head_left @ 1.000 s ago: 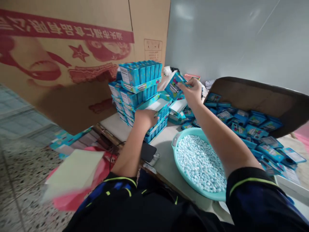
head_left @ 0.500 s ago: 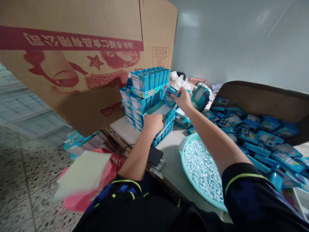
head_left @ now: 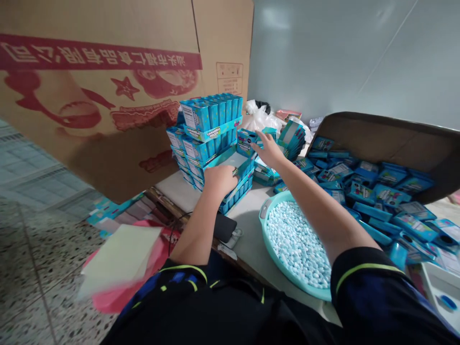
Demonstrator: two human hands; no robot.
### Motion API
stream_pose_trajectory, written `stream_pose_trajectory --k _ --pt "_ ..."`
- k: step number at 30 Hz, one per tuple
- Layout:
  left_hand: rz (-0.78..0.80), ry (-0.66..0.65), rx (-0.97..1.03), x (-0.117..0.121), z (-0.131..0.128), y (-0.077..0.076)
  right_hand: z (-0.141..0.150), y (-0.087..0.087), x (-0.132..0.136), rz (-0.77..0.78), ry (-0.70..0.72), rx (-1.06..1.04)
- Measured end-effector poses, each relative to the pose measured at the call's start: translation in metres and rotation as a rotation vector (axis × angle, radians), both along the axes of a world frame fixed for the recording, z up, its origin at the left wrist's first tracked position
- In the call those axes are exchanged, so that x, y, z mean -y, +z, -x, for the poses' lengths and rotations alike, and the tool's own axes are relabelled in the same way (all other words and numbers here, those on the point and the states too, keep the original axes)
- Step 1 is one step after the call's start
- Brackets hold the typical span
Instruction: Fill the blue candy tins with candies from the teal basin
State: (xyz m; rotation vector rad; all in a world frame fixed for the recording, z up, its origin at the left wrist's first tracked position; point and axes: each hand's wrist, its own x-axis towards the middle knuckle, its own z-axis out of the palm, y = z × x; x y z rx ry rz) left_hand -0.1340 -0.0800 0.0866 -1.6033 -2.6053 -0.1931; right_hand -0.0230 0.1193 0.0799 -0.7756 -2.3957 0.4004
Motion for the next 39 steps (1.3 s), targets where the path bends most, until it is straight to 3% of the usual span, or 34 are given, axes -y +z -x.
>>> stream_pose_trajectory --k 3,8,11,13,17,20,23,26,28,30,34,37,39 --pt "-0.008 0.008 -0.015 0.000 0.000 -0.002 -0.065 -0.016 -0.016 -0.048 -0.042 0.242" --pt "-0.073 -0.022 -0.075 0.001 0.005 -0.006 -0.219 -0.055 -0.041 0.035 -0.455 0.692" --pt "-0.085 -0.024 -0.106 0.001 0.008 -0.005 -0.291 -0.077 -0.038 0.151 -0.623 0.800" --pt "-0.081 -0.030 -0.132 0.000 0.009 -0.005 -0.318 -0.089 -0.030 0.195 -0.629 0.802" --pt "-0.173 -0.036 -0.187 -0.003 0.011 -0.007 -0.333 -0.104 -0.014 0.136 -0.542 0.770" --pt "-0.329 -0.081 -0.188 -0.004 0.017 -0.011 -0.335 -0.109 -0.012 0.115 -0.565 0.744" --pt "-0.647 -0.232 -0.211 -0.005 0.032 -0.020 -0.344 -0.106 -0.017 0.109 -0.638 0.727" --pt "-1.104 -0.508 -0.419 -0.010 0.040 -0.031 -0.358 -0.097 -0.025 0.182 -0.705 0.761" --pt "-1.365 -0.683 -0.489 -0.015 0.029 -0.038 -0.367 -0.091 -0.028 0.214 -0.691 0.784" --pt "-1.481 -0.789 -0.365 -0.020 0.001 -0.043 -0.374 -0.087 -0.029 0.222 -0.649 0.805" --pt "-1.244 -0.935 -0.030 -0.027 -0.080 -0.052 -0.387 -0.085 -0.023 0.131 -0.593 0.873" --pt "-1.059 -0.873 0.211 -0.033 -0.130 -0.062 -0.391 -0.076 -0.010 -0.015 -0.649 0.786" --pt "-0.951 -0.791 0.472 -0.040 -0.151 -0.072 -0.387 -0.065 0.008 -0.085 -0.686 0.571"
